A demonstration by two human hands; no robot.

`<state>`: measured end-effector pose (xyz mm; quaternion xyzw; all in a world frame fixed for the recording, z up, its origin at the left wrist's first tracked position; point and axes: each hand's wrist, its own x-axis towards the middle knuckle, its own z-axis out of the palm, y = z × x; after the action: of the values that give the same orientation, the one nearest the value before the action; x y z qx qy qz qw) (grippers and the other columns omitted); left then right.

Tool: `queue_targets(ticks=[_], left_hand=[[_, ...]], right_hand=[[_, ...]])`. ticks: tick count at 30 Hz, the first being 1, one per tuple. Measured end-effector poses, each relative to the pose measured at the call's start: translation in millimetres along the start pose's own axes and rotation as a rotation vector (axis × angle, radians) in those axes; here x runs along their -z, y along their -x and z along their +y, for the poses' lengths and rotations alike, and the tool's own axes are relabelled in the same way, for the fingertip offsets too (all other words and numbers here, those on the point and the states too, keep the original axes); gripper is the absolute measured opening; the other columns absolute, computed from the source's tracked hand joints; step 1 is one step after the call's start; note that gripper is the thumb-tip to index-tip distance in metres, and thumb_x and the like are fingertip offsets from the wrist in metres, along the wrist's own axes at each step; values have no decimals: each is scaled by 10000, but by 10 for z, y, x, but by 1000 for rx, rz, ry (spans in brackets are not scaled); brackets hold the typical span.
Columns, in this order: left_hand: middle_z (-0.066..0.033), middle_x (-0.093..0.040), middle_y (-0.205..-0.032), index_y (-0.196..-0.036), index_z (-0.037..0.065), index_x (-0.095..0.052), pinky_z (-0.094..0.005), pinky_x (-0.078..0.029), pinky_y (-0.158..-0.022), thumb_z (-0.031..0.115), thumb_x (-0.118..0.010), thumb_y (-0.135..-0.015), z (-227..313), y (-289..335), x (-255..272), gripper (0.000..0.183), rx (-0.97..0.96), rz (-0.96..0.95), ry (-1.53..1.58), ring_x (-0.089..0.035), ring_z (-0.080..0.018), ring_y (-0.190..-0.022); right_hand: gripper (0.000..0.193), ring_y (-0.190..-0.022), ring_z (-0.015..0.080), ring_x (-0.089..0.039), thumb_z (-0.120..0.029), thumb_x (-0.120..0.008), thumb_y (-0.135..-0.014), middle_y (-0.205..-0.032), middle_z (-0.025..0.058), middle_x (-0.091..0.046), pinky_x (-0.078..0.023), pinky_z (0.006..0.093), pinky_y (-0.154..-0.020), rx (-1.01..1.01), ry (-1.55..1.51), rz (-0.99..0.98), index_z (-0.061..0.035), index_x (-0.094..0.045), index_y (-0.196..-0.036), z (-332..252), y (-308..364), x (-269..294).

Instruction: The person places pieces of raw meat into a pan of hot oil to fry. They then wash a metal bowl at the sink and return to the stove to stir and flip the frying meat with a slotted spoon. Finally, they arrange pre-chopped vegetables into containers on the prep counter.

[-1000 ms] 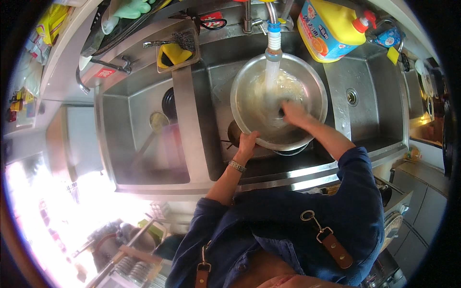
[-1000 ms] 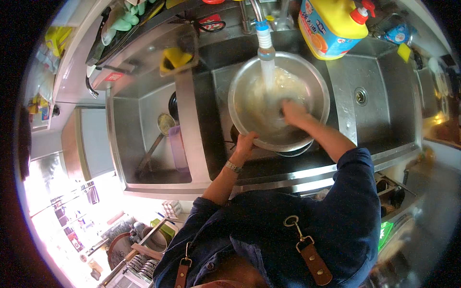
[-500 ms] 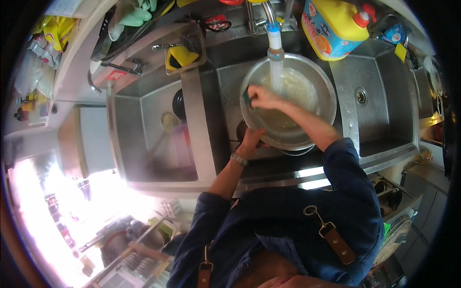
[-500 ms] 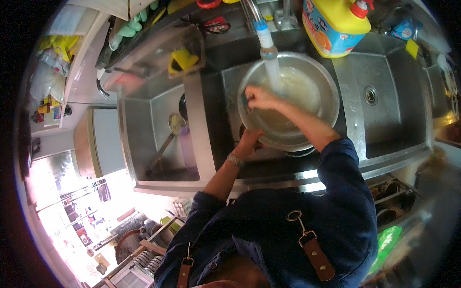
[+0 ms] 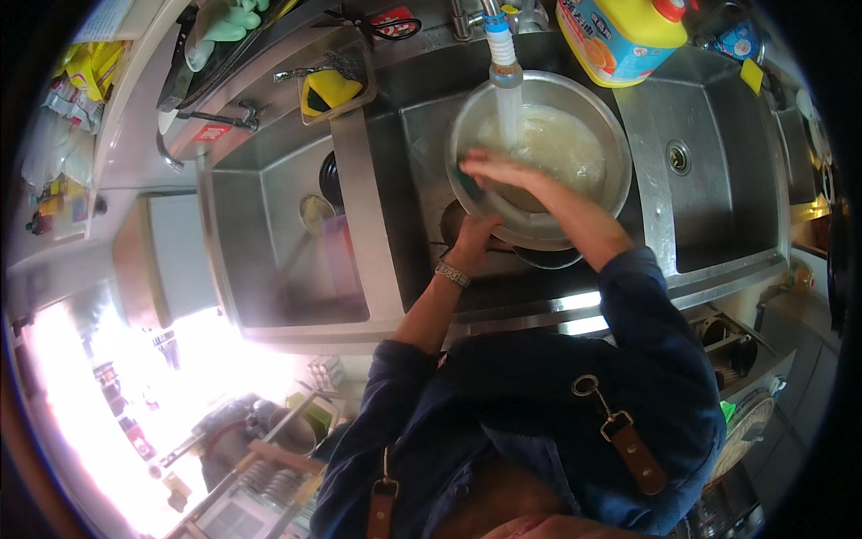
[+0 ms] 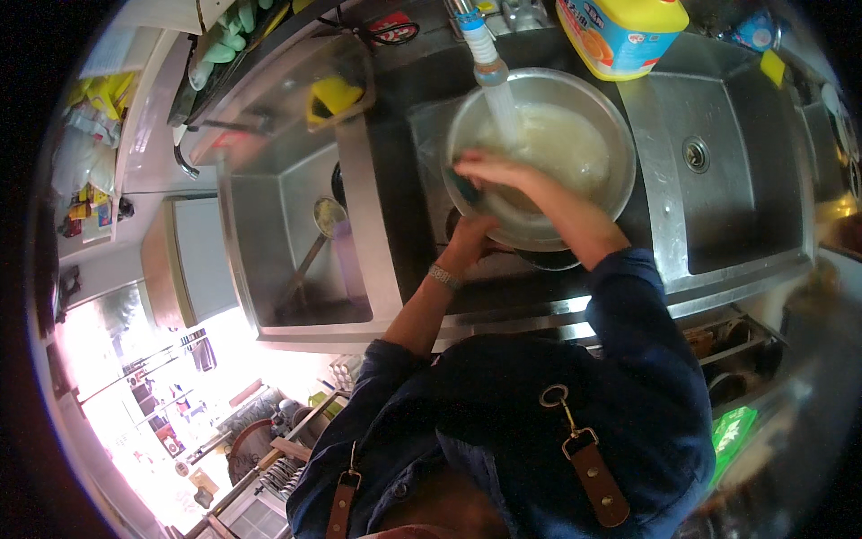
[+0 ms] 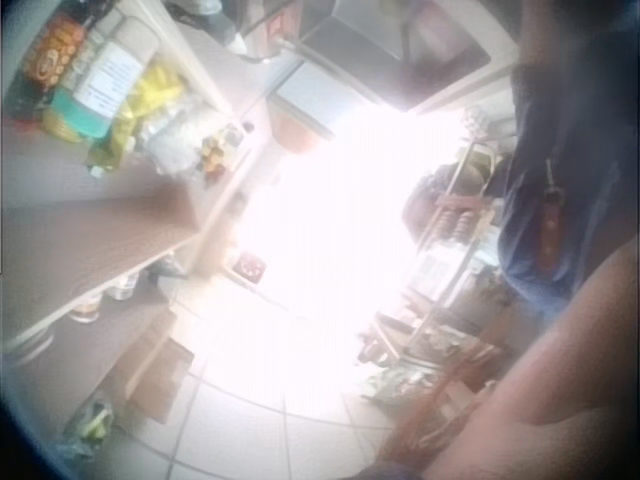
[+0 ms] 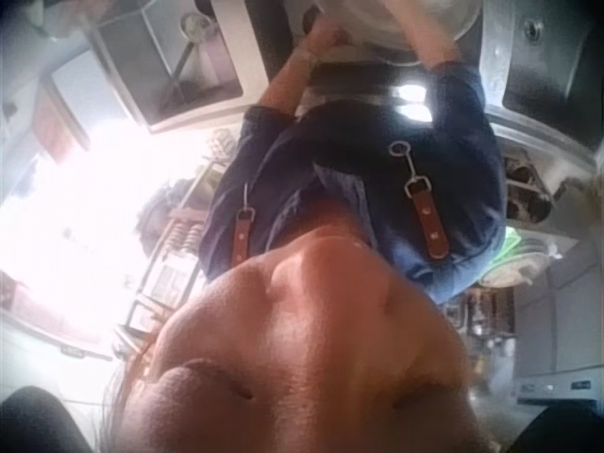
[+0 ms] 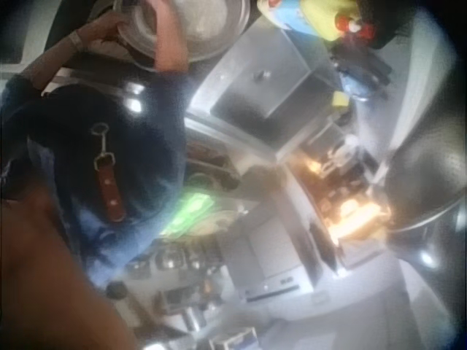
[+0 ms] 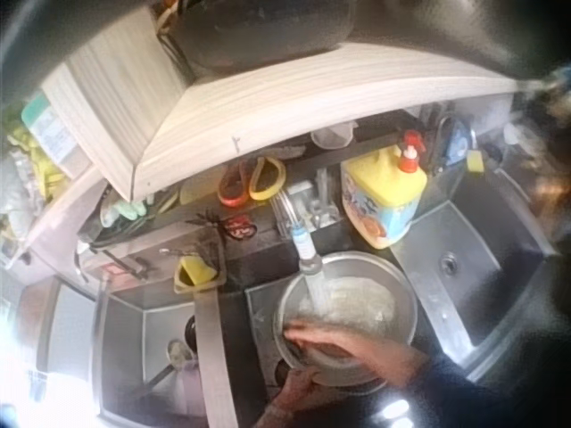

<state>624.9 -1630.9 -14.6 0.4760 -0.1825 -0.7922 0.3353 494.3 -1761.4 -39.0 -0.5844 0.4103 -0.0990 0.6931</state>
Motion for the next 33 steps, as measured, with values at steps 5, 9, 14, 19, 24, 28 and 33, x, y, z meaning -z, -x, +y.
queue_targets(ticks=[5, 9, 14, 19, 24, 28, 33], left_hand=[[-149, -568, -1005, -1144, -33, -455, -345, -560, -601, 98, -557, -799, -46, -64, 91, 384, 69, 102, -35, -625, -252, -790], [-140, -593, -907, -1067, -29, -499, -305, -505, -481, 120, -568, -791, -103, -13, 85, 321, 28, 125, -49, -622, -227, -651], [-110, -594, -800, -1011, -15, -509, -278, -452, -399, 143, -566, -790, -7, 44, 15, 277, 72, 175, -216, -597, -204, -538], [-117, -578, -808, -1039, -21, -478, -307, -508, -441, 125, -557, -782, 78, 126, -17, 305, 34, 129, -122, -616, -224, -602], [-141, -564, -906, -1080, -35, -458, -369, -579, -579, 89, -548, -774, 157, 168, 11, 342, 104, 158, -126, -627, -258, -722], [-172, -545, -980, -1131, -52, -438, -403, -574, -635, 57, -538, -767, 137, 133, -33, 392, 36, 207, -18, -616, -300, -821], [-177, -529, -1020, -1164, -45, -427, -449, -549, -686, 19, -523, -743, 46, 106, -84, 436, -58, 243, 110, -592, -339, -876]], right_hand=[[435, -758, 258, -635, -342, -568, -795, -768, 131, -632, -488, 398, -682, -234, 687, -417, -31, -554, -1100, 194, 637, 189], [501, -851, 301, -641, -386, -586, -757, -816, 186, -646, -491, 393, -765, -288, 1130, -102, -23, -564, -1102, 183, 702, 478], [471, -1024, 364, -526, -414, -621, -734, -1056, 203, -562, -436, 448, -820, -186, 1018, 642, -87, -549, -1065, 58, 157, 132], [334, -993, 278, -486, -283, -669, -659, -990, 110, -499, -430, 404, -810, 613, 1395, 552, -115, -541, -918, 301, -71, -97], [173, -995, 227, -474, -203, -581, -718, -1017, 57, -514, -369, 361, -808, 638, 1825, 607, -133, -585, -877, 63, -269, 947], [188, -1011, 200, -454, -187, -560, -761, -1044, 40, -515, -351, 331, -785, 156, 1908, 586, -139, -640, -925, -43, 541, 1356], [376, -1074, 245, -465, -320, -628, -719, -1149, 84, -507, -414, 368, -783, -606, 1700, 288, -114, -641, -1034, -22, 1515, 735]])
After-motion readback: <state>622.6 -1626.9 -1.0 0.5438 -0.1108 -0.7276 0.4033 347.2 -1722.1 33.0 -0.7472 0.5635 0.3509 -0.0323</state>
